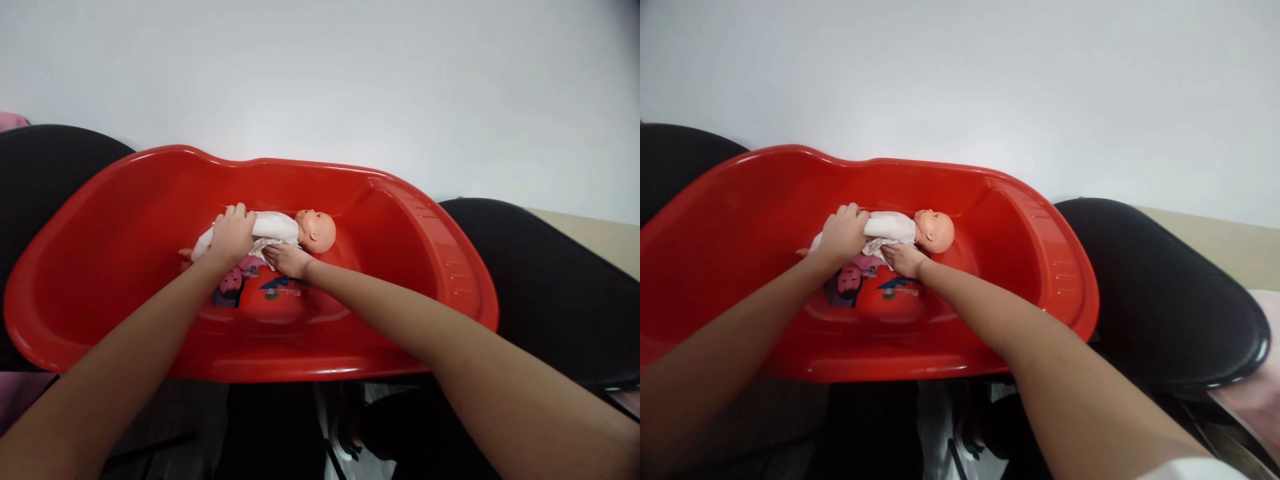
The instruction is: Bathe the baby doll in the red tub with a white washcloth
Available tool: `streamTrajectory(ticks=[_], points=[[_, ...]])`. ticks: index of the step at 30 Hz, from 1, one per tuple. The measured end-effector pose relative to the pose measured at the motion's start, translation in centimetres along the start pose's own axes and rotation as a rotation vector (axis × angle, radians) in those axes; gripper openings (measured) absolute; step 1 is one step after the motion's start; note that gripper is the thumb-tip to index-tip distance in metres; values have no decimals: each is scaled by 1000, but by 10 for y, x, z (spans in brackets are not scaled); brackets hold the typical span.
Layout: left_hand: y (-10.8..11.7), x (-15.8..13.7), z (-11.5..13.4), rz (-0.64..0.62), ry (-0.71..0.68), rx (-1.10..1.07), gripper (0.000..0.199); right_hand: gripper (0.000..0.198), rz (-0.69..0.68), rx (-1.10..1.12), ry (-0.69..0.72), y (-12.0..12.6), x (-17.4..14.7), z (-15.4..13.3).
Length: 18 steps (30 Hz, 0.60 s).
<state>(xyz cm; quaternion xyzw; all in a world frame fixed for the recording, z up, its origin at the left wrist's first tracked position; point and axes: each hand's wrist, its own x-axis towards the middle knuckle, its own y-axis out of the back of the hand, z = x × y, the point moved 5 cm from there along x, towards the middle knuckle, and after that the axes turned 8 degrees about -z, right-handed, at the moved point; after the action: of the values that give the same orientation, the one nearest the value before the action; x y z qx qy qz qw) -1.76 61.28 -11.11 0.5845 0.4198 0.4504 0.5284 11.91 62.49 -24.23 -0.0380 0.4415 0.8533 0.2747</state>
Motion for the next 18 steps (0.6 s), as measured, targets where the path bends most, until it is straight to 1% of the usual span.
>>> streamTrajectory(ticks=[4,6,8,10,13,15,18], points=[[0,-2,4,-11,-14,-20,34,48,124,-5,-30,-20,-43,5],[1,-2,4,-13,-7,-33,36,44,167,0,-7,-28,-64,7],[-1,-1,4,-22,-1,-34,37,41,201,3,15,-29,-83,10],[-4,-1,4,-41,-8,-27,36,39,223,4,36,-24,-100,11],[-12,1,3,-77,-49,-9,35,35,229,16,50,-10,-118,13],[-20,3,3,-114,-82,-2,35,35,217,40,52,0,-124,15],[-31,7,1,-191,-104,-1,33,37,167,101,15,9,-129,21]])
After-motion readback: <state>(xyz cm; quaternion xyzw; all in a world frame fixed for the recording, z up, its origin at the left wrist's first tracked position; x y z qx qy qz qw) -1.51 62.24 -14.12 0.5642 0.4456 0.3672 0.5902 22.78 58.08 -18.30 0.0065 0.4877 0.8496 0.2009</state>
